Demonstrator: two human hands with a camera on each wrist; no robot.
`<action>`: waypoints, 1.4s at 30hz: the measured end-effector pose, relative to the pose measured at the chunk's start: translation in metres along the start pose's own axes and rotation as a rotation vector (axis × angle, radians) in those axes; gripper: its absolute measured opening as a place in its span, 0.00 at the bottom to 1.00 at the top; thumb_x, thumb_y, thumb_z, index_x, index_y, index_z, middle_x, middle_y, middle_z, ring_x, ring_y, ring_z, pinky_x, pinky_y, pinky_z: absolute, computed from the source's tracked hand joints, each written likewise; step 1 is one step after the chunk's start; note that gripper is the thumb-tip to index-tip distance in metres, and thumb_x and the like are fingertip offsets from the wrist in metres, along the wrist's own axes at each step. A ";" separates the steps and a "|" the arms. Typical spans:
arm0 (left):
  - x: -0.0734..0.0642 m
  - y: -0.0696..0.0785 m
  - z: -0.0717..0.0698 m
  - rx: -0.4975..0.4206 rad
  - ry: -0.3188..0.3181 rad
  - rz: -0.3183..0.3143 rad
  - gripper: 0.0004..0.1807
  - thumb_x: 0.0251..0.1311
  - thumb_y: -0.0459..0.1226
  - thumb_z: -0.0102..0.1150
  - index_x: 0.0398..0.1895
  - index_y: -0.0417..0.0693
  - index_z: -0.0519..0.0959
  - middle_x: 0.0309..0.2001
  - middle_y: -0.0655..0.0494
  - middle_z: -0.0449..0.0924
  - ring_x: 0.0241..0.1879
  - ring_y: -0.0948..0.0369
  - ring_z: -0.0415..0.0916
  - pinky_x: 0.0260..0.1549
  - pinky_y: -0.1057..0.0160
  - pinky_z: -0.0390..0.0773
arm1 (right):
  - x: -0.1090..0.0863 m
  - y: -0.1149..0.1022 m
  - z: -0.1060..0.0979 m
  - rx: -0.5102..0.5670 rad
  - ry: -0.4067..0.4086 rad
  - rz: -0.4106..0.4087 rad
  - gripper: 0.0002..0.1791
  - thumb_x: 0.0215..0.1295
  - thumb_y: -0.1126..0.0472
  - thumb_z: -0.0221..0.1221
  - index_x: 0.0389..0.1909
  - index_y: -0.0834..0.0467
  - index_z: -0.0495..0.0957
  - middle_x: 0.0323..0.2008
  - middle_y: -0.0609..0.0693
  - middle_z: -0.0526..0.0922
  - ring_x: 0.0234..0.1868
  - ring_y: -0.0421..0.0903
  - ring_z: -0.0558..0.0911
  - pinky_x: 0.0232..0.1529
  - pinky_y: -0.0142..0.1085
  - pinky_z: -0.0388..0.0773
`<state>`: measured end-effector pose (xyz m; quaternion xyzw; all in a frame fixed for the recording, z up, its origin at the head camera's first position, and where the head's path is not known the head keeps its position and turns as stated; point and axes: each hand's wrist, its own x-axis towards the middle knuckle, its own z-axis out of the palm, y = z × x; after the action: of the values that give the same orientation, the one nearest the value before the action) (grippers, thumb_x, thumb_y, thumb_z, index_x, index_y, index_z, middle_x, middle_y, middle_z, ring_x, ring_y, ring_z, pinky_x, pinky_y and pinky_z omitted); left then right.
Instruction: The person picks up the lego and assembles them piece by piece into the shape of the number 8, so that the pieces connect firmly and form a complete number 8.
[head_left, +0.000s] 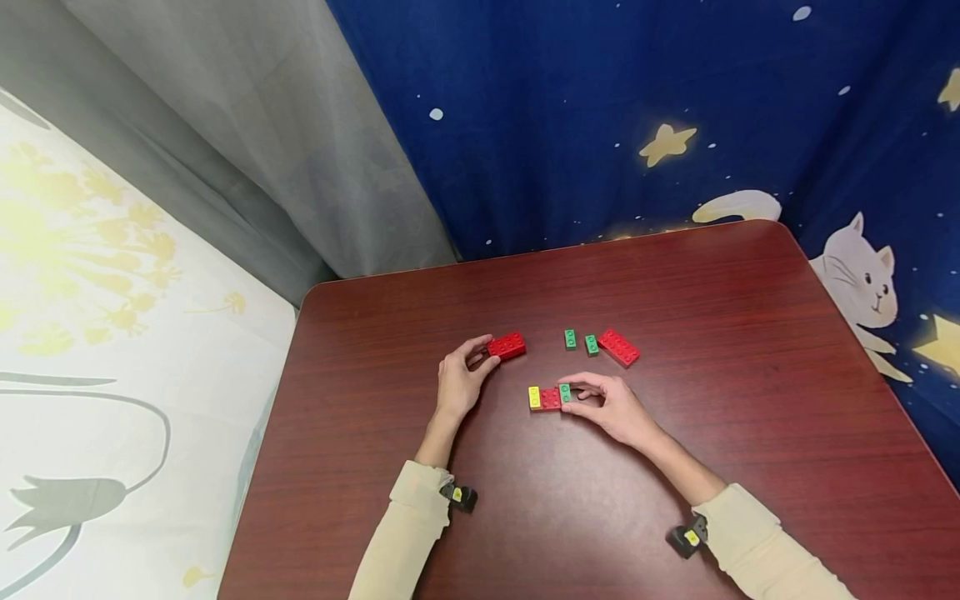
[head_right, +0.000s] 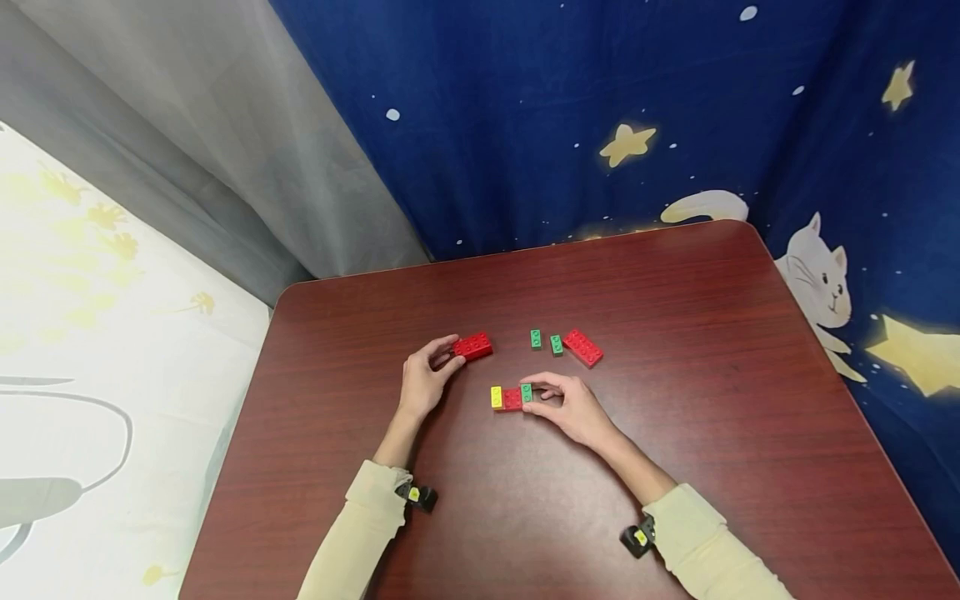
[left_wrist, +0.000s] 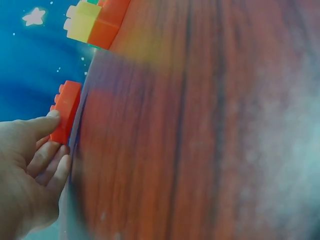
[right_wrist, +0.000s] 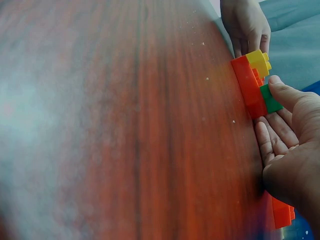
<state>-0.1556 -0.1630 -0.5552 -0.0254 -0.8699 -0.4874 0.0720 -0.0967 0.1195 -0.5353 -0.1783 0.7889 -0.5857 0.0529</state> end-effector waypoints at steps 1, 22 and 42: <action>-0.001 0.001 0.000 -0.014 -0.006 0.003 0.22 0.63 0.34 0.76 0.61 0.45 0.86 0.57 0.51 0.88 0.54 0.54 0.87 0.55 0.59 0.85 | 0.000 0.001 0.000 0.001 0.001 0.003 0.19 0.63 0.69 0.74 0.55 0.66 0.86 0.51 0.59 0.89 0.43 0.55 0.88 0.42 0.33 0.81; -0.026 0.033 -0.002 -0.158 -0.133 0.058 0.22 0.63 0.33 0.75 0.61 0.50 0.86 0.58 0.55 0.87 0.54 0.56 0.87 0.54 0.59 0.85 | 0.005 0.028 0.006 -0.012 -0.004 0.058 0.21 0.64 0.69 0.74 0.58 0.65 0.86 0.53 0.59 0.88 0.46 0.57 0.88 0.49 0.51 0.86; -0.049 0.045 0.007 -0.191 -0.242 0.115 0.24 0.62 0.31 0.75 0.62 0.47 0.85 0.59 0.53 0.87 0.55 0.58 0.87 0.55 0.62 0.84 | 0.004 0.035 0.002 -0.050 -0.012 0.061 0.23 0.64 0.60 0.76 0.58 0.60 0.86 0.53 0.54 0.89 0.44 0.45 0.88 0.42 0.32 0.83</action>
<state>-0.1025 -0.1324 -0.5281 -0.1406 -0.8191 -0.5561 -0.0084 -0.1077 0.1246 -0.5686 -0.1588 0.8082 -0.5627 0.0710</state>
